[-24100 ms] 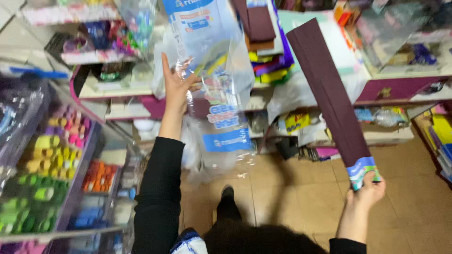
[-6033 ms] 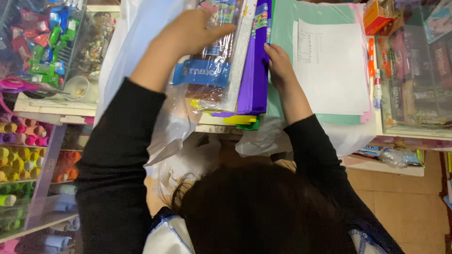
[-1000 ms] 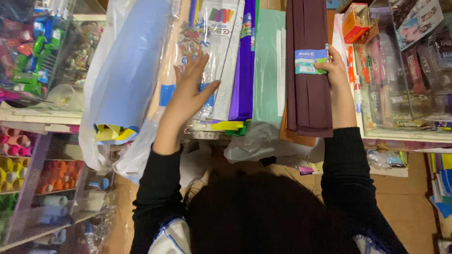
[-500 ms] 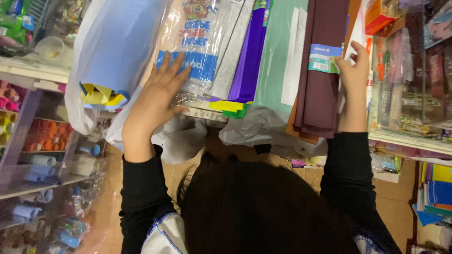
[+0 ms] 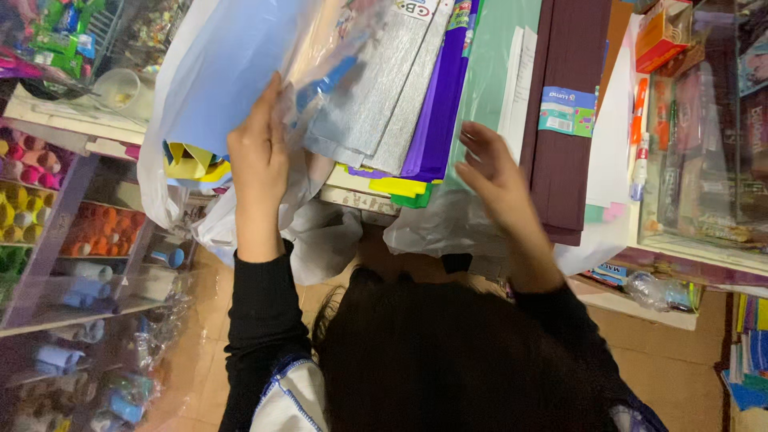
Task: The person checks a list while gathering and arranging various paper products, packs of markers, and folders on a counter by hand.
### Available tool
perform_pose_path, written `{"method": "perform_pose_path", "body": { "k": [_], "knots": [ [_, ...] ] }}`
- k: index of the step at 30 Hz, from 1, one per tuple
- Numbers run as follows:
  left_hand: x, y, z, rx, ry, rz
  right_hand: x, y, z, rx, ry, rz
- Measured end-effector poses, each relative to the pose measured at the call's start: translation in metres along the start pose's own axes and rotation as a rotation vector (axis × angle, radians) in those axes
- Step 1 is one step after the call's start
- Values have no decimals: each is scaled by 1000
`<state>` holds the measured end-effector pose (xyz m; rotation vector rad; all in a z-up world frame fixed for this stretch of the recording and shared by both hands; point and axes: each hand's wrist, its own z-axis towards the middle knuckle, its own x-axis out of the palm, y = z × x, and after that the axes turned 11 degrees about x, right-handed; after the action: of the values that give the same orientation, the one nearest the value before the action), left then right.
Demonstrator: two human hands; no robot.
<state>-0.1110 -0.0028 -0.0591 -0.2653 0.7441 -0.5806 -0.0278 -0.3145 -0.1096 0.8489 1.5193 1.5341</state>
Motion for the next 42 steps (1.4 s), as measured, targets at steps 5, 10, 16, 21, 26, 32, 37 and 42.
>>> {"method": "perform_pose_path", "body": {
  "k": [5, 10, 16, 21, 26, 32, 37, 42],
  "knots": [
    [26, 15, 2, -20, -97, -12, 44, -45, 55, -87, -87, 397],
    [42, 10, 0, -164, 30, -74, 55, -61, 119, -24, -165, 411],
    [56, 51, -12, -417, 104, -333, 74, -38, 126, 65, -215, 239],
    [49, 35, -2, -313, 230, -468, 87, -45, 133, 11, -228, -47],
    [38, 35, 7, -351, 318, -475, 93, -20, 134, 32, -303, 88],
    [27, 35, 15, -409, 425, -510, 87, -45, 156, 160, -421, 308],
    [30, 39, 16, -374, 488, -561, 99, -33, 152, 18, -301, 296],
    [34, 55, 5, -364, 445, -638, 124, 15, 137, -55, -192, 7]
  ]
}}
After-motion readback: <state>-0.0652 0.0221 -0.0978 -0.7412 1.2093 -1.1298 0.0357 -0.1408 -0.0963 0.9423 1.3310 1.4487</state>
